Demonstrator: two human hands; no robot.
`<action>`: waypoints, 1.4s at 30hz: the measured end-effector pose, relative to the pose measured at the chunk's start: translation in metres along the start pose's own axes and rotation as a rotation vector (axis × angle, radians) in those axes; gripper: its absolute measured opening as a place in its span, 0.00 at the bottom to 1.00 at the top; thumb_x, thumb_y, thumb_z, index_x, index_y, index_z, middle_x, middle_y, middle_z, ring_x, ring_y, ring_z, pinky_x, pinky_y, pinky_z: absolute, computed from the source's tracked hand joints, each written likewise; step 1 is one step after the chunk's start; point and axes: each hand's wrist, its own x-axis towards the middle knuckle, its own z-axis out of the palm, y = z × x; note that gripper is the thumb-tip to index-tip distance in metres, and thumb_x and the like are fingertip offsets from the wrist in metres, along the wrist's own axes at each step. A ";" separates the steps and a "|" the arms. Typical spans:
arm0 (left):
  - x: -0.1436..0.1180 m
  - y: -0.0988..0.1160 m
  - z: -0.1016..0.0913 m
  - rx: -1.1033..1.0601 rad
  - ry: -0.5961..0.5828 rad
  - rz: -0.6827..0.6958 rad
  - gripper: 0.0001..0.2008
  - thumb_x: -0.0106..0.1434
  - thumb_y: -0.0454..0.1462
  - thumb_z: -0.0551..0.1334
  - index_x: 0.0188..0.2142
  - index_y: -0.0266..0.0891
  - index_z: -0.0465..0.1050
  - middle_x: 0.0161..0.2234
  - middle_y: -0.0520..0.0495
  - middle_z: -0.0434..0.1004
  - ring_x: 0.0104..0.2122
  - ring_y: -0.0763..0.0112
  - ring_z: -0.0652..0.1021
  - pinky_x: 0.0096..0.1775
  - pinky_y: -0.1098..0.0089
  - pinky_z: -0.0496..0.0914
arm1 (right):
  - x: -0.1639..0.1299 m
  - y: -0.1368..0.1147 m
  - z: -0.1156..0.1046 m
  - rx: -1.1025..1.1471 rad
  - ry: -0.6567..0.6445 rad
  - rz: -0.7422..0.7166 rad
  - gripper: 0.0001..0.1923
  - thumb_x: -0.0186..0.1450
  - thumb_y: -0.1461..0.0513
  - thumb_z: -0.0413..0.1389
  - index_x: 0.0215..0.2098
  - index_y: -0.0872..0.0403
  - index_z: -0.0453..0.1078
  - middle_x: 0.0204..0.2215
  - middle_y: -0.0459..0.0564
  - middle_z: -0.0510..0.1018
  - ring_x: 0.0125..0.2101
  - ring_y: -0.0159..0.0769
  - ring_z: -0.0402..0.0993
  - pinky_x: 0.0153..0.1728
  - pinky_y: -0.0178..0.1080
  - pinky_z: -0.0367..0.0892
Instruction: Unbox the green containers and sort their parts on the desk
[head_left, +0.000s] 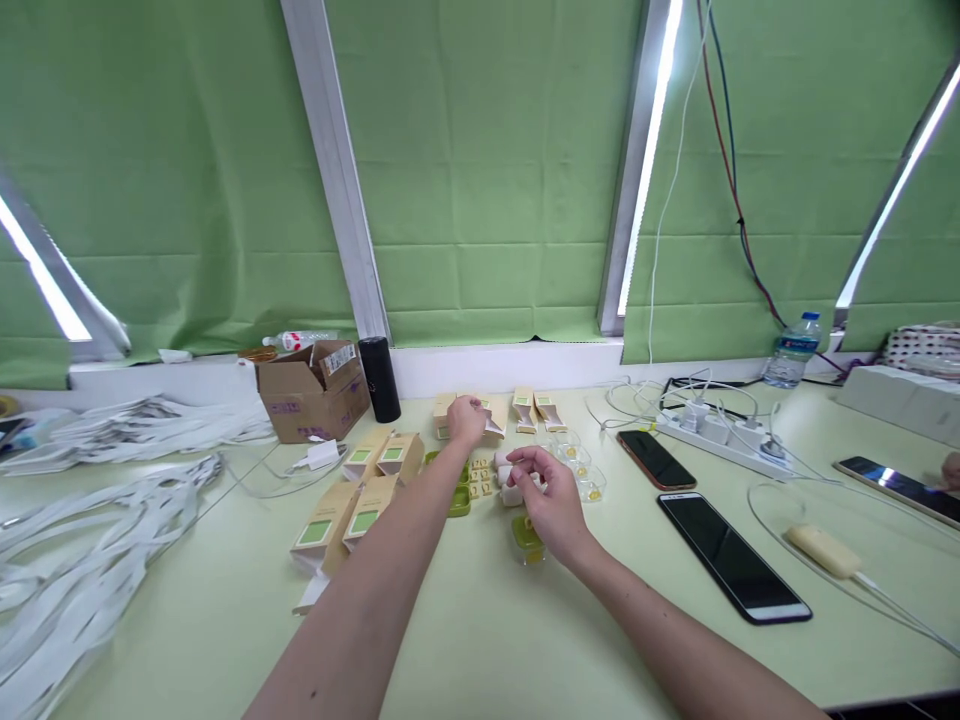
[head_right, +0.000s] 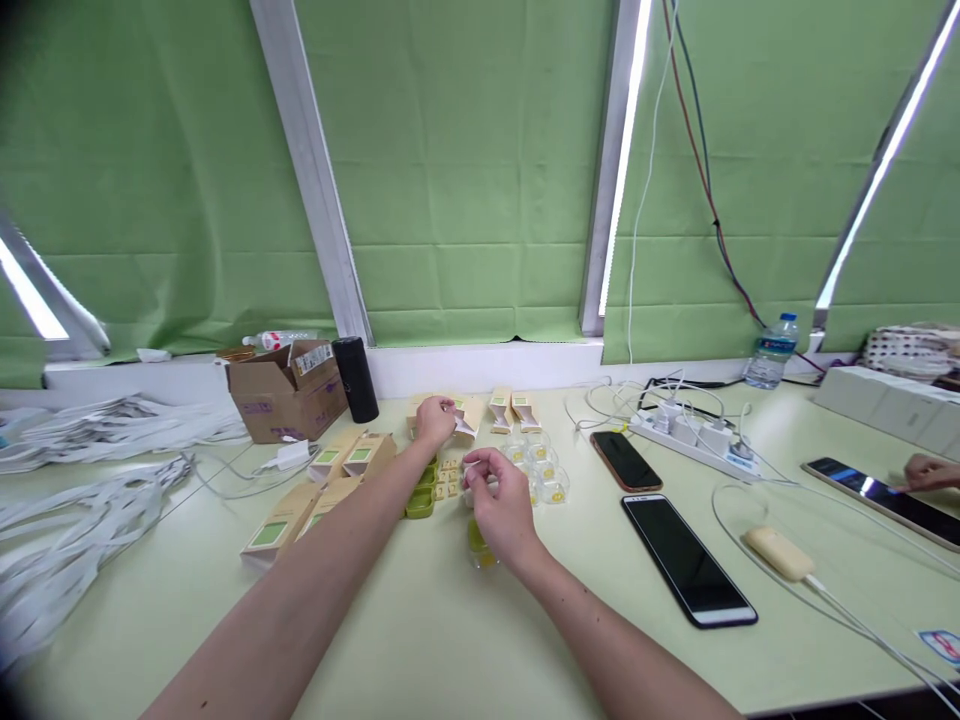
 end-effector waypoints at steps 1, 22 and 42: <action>0.001 0.000 0.005 0.009 -0.015 -0.005 0.08 0.69 0.37 0.66 0.46 0.36 0.79 0.49 0.39 0.82 0.50 0.58 0.80 0.54 0.60 0.74 | 0.000 0.000 0.000 0.000 -0.004 0.000 0.09 0.67 0.56 0.55 0.41 0.49 0.75 0.28 0.47 0.79 0.32 0.41 0.76 0.32 0.39 0.67; 0.013 0.003 0.049 0.051 -0.258 0.092 0.19 0.71 0.44 0.65 0.58 0.39 0.71 0.56 0.41 0.75 0.51 0.58 0.79 0.51 0.53 0.77 | -0.002 -0.006 0.003 0.002 -0.038 -0.015 0.09 0.66 0.59 0.55 0.42 0.49 0.76 0.28 0.46 0.79 0.33 0.42 0.76 0.39 0.43 0.70; -0.086 0.019 -0.077 0.001 -0.312 0.443 0.15 0.68 0.37 0.60 0.52 0.46 0.77 0.45 0.46 0.84 0.55 0.56 0.77 0.58 0.59 0.69 | 0.032 0.005 -0.028 0.067 0.234 -0.019 0.13 0.65 0.54 0.57 0.43 0.53 0.74 0.28 0.47 0.78 0.31 0.39 0.74 0.34 0.40 0.66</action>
